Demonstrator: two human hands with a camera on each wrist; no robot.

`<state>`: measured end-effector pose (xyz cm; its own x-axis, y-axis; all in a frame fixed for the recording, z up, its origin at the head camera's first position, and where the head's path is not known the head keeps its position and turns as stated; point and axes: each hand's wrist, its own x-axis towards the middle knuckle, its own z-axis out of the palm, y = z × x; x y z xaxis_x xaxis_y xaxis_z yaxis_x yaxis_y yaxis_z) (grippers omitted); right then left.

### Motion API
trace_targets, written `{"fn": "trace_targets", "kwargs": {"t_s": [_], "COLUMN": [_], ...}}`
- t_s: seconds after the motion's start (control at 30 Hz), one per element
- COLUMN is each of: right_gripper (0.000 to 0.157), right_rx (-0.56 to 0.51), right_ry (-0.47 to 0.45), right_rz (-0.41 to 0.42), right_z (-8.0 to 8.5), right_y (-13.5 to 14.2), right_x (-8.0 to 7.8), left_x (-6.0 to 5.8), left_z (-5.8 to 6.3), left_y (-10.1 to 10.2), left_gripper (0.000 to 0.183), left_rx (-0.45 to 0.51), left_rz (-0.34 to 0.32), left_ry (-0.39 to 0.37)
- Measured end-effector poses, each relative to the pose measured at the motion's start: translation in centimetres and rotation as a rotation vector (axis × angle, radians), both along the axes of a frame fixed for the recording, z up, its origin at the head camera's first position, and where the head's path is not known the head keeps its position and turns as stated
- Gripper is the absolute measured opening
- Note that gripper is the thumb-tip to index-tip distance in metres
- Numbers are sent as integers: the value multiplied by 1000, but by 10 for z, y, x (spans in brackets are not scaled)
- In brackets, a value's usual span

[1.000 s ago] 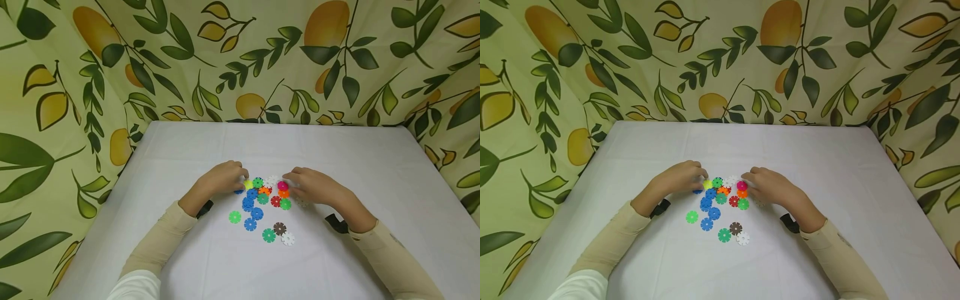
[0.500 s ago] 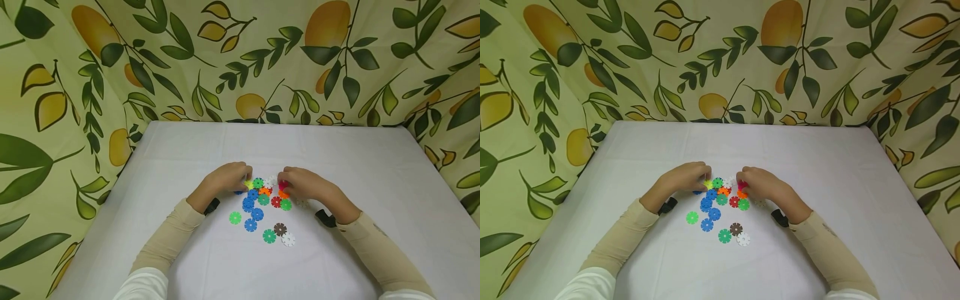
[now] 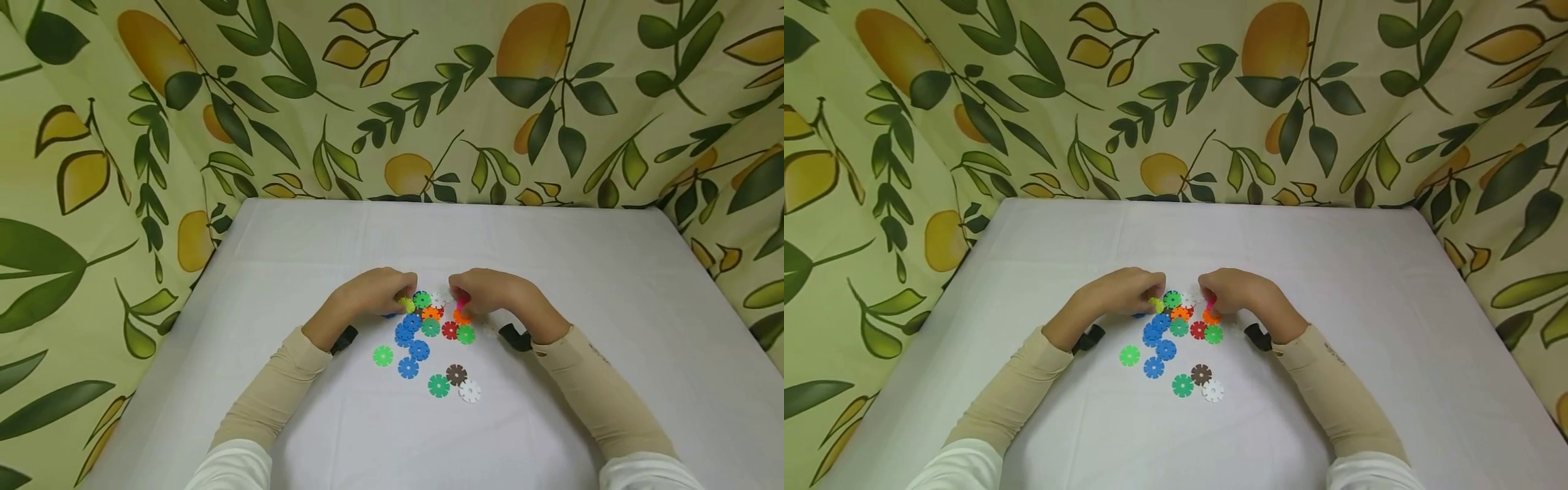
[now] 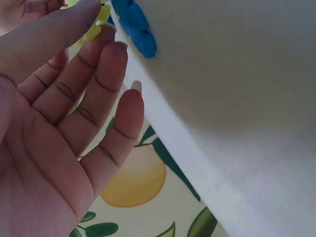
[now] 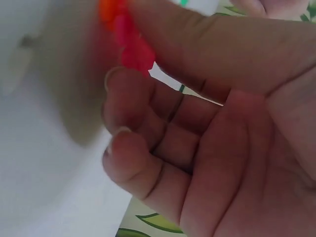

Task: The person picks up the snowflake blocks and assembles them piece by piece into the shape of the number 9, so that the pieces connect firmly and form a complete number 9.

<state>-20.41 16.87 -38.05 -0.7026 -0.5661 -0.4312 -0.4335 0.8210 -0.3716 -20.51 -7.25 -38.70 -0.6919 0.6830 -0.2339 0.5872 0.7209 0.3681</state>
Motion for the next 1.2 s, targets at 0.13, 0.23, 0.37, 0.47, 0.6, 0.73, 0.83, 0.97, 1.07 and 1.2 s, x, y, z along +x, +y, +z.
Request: {"fn": "trace_targets", "kwargs": {"t_s": [0.13, 0.23, 0.37, 0.47, 0.6, 0.73, 0.83, 0.97, 1.07, 1.2], "right_gripper": [20, 15, 7, 9, 12, 10, 9, 10, 10, 11], "right_rx": [-26, -43, -39, -69, -151, -236, -315, -432, -502, -586], "right_ry": [-49, -97, -150, -179, -188, -139, -91, -80, -72, -39], "right_rz": [-27, -61, -89, -84, -77, -50, -12, 40, 67, 84], "right_z": [3, 9, 20, 27, 39, 50, 54, 58, 60, 66], "right_y": [-1, 1, 4, 8, 12, 14, 14, 14, 16, 18], "right_x": [-3, -5, -6, -7, -9, -11, -10, -5, 0, 6], "left_x": [0, 0, 0, 1, 2, 5, 9, 16, 19, 23], "left_z": [2, 6, 12, 18, 28, 36, 41, 44, 44, 46], "left_y": [-3, -7, -13, -17, -20, -22, -21, -21, -20, -20], "left_gripper": [18, 15, 6, 5, 7, 9, 13, 14, 12, 10], "left_rx": [10, 26, 62, 102, 169, 234, 276, 344, 411, 504], "left_rz": [1, 1, -7, -1, 5, -6, -23, -70, -124, -188], "left_ry": [-1, 5, 26, 40, 71, 120, 172, 251, 324, 439]}}
